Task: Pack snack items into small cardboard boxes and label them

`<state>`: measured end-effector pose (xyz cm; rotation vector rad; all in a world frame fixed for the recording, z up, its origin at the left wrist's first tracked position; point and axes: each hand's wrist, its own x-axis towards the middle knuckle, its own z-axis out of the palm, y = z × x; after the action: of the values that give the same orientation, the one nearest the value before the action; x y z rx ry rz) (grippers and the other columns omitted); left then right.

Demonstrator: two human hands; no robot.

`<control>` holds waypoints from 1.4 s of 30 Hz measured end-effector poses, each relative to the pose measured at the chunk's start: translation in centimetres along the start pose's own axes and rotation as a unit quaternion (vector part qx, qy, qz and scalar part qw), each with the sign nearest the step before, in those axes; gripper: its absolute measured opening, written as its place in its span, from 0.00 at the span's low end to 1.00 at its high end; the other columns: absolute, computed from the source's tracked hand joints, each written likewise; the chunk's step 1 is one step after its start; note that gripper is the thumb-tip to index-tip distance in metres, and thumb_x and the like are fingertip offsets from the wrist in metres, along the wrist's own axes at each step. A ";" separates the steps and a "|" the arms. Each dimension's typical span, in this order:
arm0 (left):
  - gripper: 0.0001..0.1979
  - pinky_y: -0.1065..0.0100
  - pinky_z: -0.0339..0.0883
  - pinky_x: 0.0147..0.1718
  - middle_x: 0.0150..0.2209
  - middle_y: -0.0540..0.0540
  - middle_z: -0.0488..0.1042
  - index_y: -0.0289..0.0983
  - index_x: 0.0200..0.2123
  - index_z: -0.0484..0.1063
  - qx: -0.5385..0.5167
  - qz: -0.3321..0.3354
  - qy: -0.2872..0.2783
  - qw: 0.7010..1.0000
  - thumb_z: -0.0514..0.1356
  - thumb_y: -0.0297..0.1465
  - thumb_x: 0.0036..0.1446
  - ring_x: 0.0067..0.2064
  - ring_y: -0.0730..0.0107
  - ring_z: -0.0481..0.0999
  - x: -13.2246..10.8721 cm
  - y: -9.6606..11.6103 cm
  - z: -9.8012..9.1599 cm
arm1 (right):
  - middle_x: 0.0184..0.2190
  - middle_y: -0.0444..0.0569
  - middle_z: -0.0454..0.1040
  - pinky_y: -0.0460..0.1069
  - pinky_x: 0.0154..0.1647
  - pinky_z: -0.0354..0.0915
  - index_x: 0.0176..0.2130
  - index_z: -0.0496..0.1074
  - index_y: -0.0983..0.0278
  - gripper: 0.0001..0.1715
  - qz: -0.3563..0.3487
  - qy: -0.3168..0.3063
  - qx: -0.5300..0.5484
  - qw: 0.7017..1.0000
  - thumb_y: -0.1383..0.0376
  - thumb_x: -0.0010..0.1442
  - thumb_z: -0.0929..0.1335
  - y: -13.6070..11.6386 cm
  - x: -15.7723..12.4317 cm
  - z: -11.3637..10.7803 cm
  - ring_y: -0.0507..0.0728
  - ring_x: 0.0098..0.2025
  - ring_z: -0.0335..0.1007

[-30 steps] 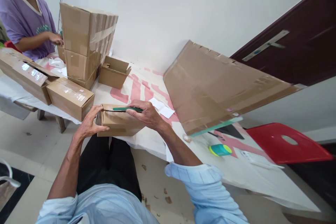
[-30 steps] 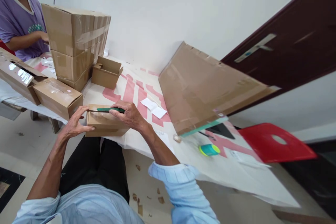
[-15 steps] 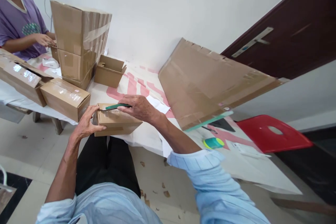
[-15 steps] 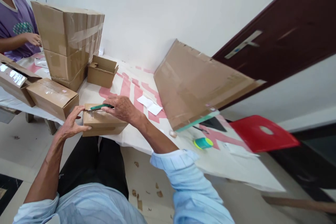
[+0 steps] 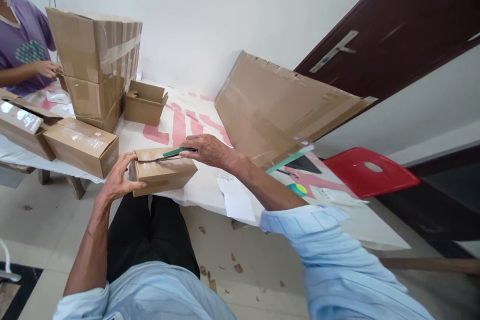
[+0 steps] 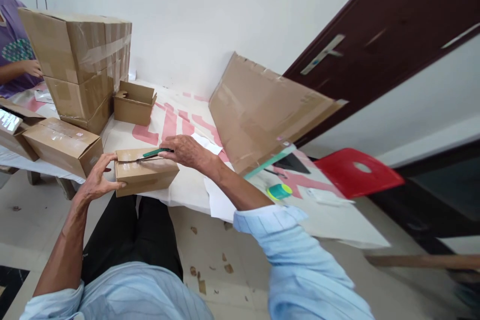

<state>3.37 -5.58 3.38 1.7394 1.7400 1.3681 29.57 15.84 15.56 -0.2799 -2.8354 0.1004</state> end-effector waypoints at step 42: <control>0.60 0.43 0.73 0.63 0.76 0.34 0.54 0.42 0.78 0.54 -0.040 -0.047 -0.071 0.996 0.76 0.39 0.44 0.76 0.32 0.57 3.8 -0.7 -3.0 | 0.51 0.57 0.79 0.62 0.58 0.73 0.57 0.78 0.58 0.19 0.142 0.225 0.138 0.954 0.56 0.71 0.69 0.6 -3.0 9.5 0.66 0.54 0.74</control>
<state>-0.17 -3.19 5.75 1.6478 1.6454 1.2273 29.69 15.41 5.56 -0.5667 -2.2786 0.4305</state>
